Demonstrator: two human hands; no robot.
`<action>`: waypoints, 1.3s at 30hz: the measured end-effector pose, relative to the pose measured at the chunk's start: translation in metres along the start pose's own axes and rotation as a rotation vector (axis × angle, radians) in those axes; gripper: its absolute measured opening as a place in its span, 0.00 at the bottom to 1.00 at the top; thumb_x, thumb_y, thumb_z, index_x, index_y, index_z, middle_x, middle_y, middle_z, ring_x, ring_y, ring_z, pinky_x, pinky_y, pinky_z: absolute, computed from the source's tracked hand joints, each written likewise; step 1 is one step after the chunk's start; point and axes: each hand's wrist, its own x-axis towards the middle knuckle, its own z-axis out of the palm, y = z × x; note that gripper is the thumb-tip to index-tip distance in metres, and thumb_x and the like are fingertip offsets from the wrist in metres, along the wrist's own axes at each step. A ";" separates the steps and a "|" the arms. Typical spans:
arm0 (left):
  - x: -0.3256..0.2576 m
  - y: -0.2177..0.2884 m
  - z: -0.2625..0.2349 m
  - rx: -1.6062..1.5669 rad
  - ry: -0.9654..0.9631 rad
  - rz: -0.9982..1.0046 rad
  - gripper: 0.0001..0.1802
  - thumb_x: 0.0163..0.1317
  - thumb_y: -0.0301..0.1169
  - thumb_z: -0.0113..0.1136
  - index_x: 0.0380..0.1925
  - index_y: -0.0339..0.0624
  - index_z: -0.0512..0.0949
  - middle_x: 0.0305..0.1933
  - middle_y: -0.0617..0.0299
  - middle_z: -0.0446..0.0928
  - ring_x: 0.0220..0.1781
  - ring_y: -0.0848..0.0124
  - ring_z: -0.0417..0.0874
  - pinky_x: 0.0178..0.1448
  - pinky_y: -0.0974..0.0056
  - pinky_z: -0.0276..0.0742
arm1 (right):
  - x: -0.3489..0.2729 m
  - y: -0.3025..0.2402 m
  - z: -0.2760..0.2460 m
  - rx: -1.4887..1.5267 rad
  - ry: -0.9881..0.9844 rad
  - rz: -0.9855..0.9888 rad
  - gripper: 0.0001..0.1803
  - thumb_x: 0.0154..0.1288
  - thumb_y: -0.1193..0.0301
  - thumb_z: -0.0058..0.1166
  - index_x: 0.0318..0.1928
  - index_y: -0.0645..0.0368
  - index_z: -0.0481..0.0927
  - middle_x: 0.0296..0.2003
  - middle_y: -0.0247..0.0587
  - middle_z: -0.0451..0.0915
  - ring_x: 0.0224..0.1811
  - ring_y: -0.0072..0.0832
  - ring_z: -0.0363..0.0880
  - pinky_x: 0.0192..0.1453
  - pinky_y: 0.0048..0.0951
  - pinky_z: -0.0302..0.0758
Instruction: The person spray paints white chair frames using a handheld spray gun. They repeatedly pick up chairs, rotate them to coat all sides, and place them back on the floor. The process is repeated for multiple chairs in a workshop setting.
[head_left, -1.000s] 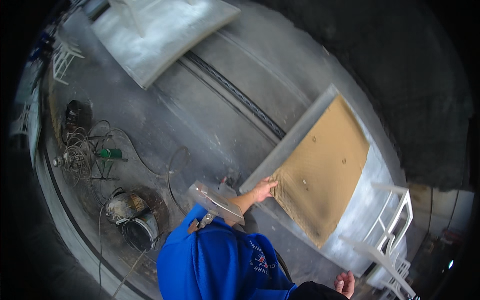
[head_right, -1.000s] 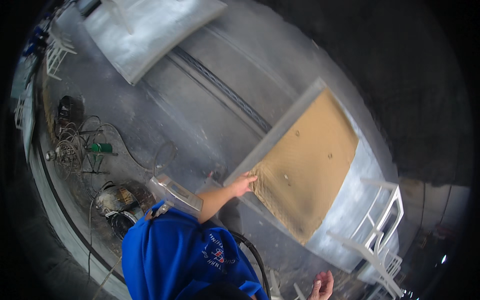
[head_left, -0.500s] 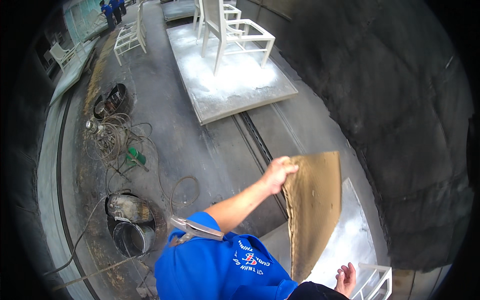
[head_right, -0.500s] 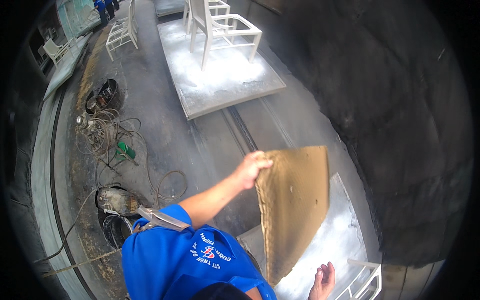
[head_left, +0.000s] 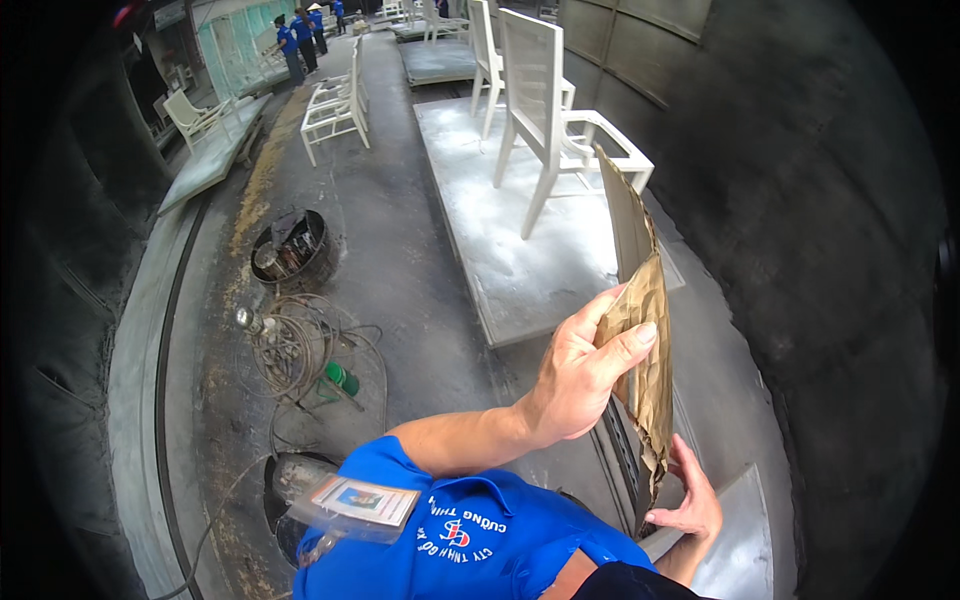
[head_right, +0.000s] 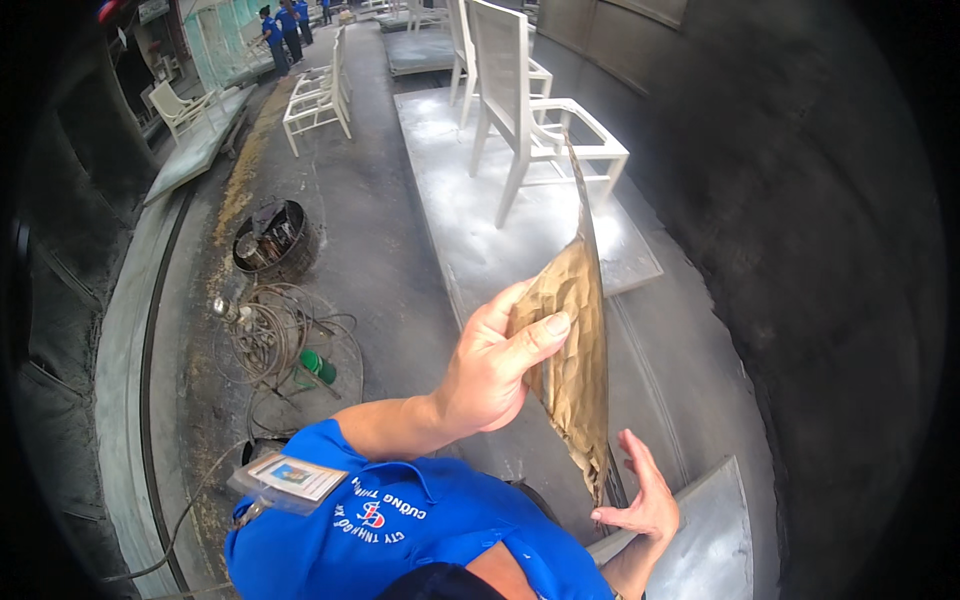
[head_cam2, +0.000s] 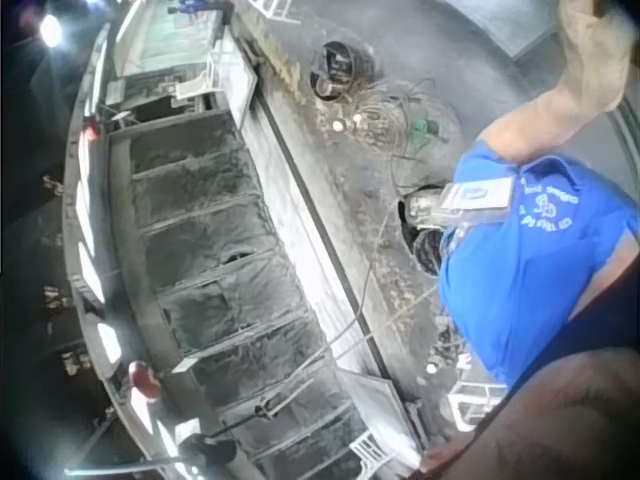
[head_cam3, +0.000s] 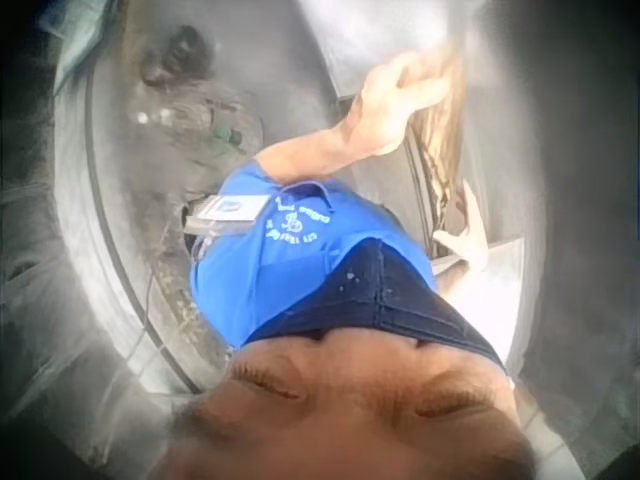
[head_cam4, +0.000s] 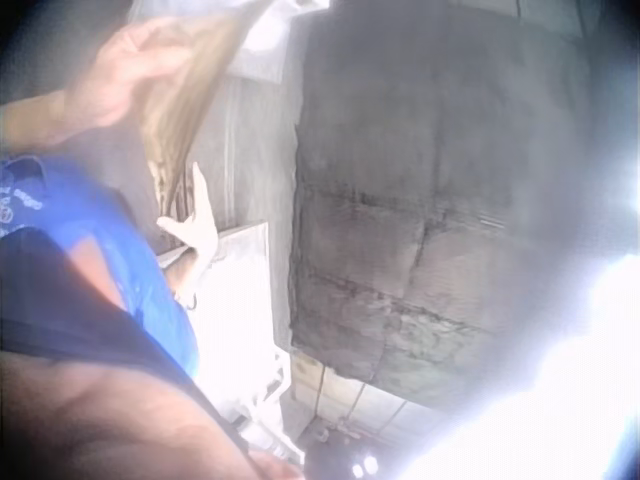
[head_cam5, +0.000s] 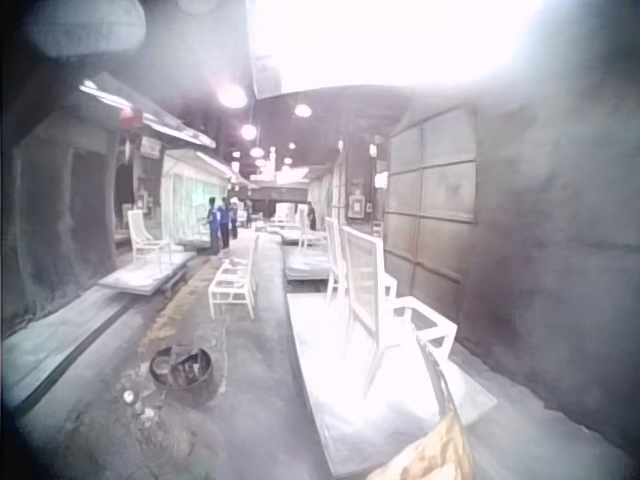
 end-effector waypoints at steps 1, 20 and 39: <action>0.010 0.013 -0.007 0.070 0.045 -0.003 0.25 0.76 0.28 0.59 0.69 0.34 0.69 0.51 0.66 0.81 0.50 0.82 0.79 0.58 0.71 0.77 | 0.026 -0.006 0.004 0.035 -0.065 -0.016 0.81 0.24 0.43 0.87 0.79 0.64 0.57 0.76 0.57 0.62 0.78 0.47 0.63 0.72 0.49 0.70; 0.279 0.077 -0.100 0.326 -0.149 -0.011 0.07 0.71 0.27 0.61 0.34 0.39 0.74 0.29 0.66 0.75 0.32 0.78 0.77 0.35 0.63 0.76 | 0.317 -0.097 -0.003 -0.306 0.075 -0.170 0.81 0.32 0.53 0.82 0.80 0.73 0.43 0.77 0.77 0.49 0.80 0.59 0.56 0.80 0.46 0.62; 0.339 0.312 -0.216 0.755 -0.537 0.451 0.34 0.64 0.41 0.73 0.63 0.32 0.74 0.68 0.48 0.75 0.66 0.60 0.75 0.70 0.56 0.72 | 0.624 -0.264 0.063 -0.680 0.863 -0.977 0.55 0.51 0.75 0.71 0.80 0.52 0.58 0.79 0.70 0.47 0.80 0.69 0.49 0.79 0.61 0.57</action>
